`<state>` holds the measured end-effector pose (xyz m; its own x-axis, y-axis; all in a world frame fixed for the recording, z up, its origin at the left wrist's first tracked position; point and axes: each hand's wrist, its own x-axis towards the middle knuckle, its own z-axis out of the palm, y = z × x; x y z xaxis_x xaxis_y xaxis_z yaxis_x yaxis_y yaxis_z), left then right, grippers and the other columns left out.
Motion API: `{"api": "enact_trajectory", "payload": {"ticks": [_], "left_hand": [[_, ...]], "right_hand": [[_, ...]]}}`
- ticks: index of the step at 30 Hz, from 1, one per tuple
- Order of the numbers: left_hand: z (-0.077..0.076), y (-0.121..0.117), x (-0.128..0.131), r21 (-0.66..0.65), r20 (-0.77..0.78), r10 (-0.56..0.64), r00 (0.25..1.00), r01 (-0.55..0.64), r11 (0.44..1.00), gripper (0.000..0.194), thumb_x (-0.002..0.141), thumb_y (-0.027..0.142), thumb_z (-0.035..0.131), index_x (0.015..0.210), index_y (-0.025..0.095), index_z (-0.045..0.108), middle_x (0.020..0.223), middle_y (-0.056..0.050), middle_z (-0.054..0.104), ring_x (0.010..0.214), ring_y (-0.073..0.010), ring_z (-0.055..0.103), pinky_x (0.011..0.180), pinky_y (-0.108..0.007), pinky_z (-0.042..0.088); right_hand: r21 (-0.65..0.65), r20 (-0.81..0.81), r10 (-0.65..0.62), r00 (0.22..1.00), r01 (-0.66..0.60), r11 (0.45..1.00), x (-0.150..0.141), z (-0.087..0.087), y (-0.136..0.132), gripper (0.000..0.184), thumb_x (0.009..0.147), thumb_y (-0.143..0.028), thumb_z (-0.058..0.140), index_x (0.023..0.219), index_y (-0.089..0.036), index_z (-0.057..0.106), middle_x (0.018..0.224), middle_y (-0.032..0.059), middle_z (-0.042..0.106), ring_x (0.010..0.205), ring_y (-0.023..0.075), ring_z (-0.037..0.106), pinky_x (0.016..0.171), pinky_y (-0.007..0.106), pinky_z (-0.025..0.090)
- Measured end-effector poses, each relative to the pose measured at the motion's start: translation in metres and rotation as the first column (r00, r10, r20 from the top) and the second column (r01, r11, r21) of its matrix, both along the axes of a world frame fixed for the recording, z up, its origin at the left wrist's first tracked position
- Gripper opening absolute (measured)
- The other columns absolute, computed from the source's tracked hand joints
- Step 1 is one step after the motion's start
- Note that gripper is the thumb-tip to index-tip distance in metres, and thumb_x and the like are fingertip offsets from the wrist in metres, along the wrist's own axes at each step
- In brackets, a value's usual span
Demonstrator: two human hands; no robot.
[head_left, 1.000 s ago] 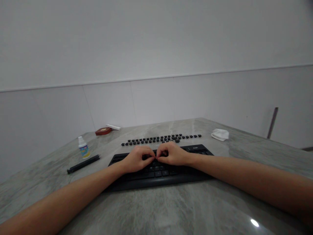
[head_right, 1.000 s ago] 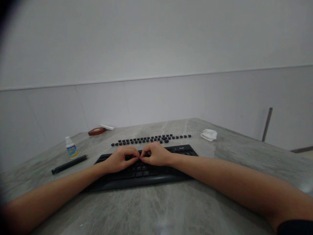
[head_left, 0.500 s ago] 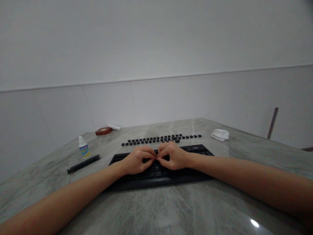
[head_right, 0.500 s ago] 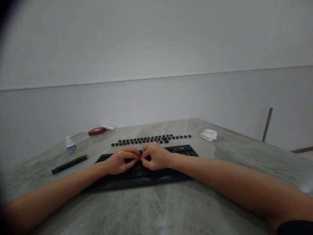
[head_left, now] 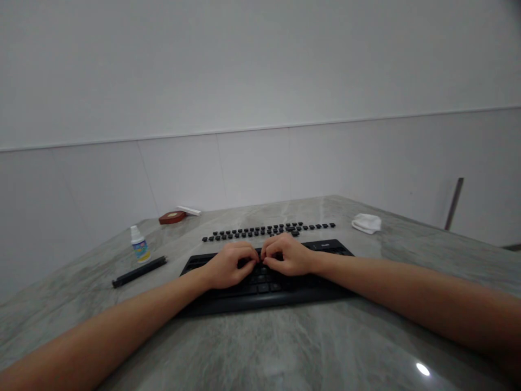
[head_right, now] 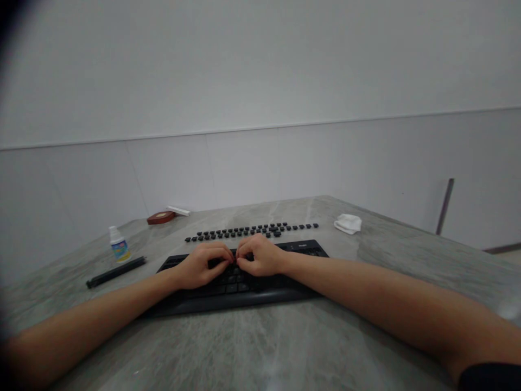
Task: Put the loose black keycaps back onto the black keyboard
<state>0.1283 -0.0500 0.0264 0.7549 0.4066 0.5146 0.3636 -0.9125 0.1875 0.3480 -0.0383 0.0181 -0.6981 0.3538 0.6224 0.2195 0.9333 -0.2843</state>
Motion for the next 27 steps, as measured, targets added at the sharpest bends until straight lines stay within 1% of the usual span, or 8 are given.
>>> {"api": "enact_trajectory", "payload": {"ticks": [8, 14, 18, 22, 27], "left_hand": [[-0.0007, -0.0003, 0.0001, 0.003, 0.004, -0.014, 1.0, 0.014, 1.0, 0.017, 0.086, 0.012, 0.051, 0.089, 0.015, 0.067, 0.087, -0.006, 0.068, 0.081, -0.0162, 0.063, 0.078, -0.028, 0.051], [-0.0003, -0.0005, 0.0013, 0.012, 0.029, -0.071, 0.997, 0.071, 0.997, 0.019, 0.086, 0.009, 0.049, 0.089, 0.015, 0.067, 0.091, -0.006, 0.068, 0.084, -0.0158, 0.063, 0.081, -0.027, 0.05], [-0.0002, -0.0003, 0.0008, 0.014, 0.02, -0.049, 0.999, 0.049, 0.999, 0.02, 0.085, 0.01, 0.048, 0.087, 0.015, 0.067, 0.088, -0.006, 0.069, 0.082, -0.0161, 0.063, 0.079, -0.027, 0.05], [-0.0011, 0.0009, -0.0001, 0.01, 0.007, -0.002, 1.0, 0.002, 1.0, 0.019, 0.083, 0.01, 0.049, 0.086, 0.014, 0.067, 0.084, -0.006, 0.068, 0.078, -0.0167, 0.063, 0.076, -0.028, 0.05], [-0.0013, 0.0021, 0.0, -0.002, 0.004, 0.005, 1.0, -0.005, 1.0, 0.019, 0.083, 0.011, 0.05, 0.086, 0.014, 0.068, 0.084, -0.006, 0.068, 0.077, -0.0166, 0.063, 0.076, -0.028, 0.05]], "right_hand": [[0.029, 0.014, -0.018, 1.0, 0.018, 0.999, -0.0007, 0.0008, -0.0016, 0.016, 0.075, -0.011, 0.055, 0.065, -0.013, 0.067, 0.071, 0.0046, 0.068, 0.062, 0.0128, 0.059, 0.064, 0.022, 0.046], [0.064, 0.025, -0.045, 0.999, 0.043, 0.997, -0.0006, 0.0018, -0.0041, 0.016, 0.076, -0.012, 0.055, 0.067, -0.014, 0.068, 0.072, 0.0047, 0.068, 0.063, 0.0134, 0.06, 0.065, 0.023, 0.047], [0.086, 0.022, -0.071, 0.997, 0.069, 0.994, -0.0014, 0.0003, -0.0025, 0.014, 0.077, -0.012, 0.057, 0.068, -0.014, 0.067, 0.07, 0.004, 0.067, 0.064, 0.0137, 0.06, 0.065, 0.023, 0.046], [0.089, 0.021, -0.095, 0.995, 0.093, 0.992, -0.0025, -0.001, -0.0005, 0.011, 0.076, -0.012, 0.059, 0.071, -0.014, 0.068, 0.068, 0.0031, 0.066, 0.063, 0.0137, 0.06, 0.064, 0.023, 0.045], [0.063, 0.033, -0.084, 0.996, 0.082, 0.995, -0.0019, -0.0009, 0.0004, 0.009, 0.076, -0.012, 0.062, 0.074, -0.015, 0.07, 0.07, 0.003, 0.067, 0.065, 0.0134, 0.06, 0.065, 0.023, 0.045]]}}
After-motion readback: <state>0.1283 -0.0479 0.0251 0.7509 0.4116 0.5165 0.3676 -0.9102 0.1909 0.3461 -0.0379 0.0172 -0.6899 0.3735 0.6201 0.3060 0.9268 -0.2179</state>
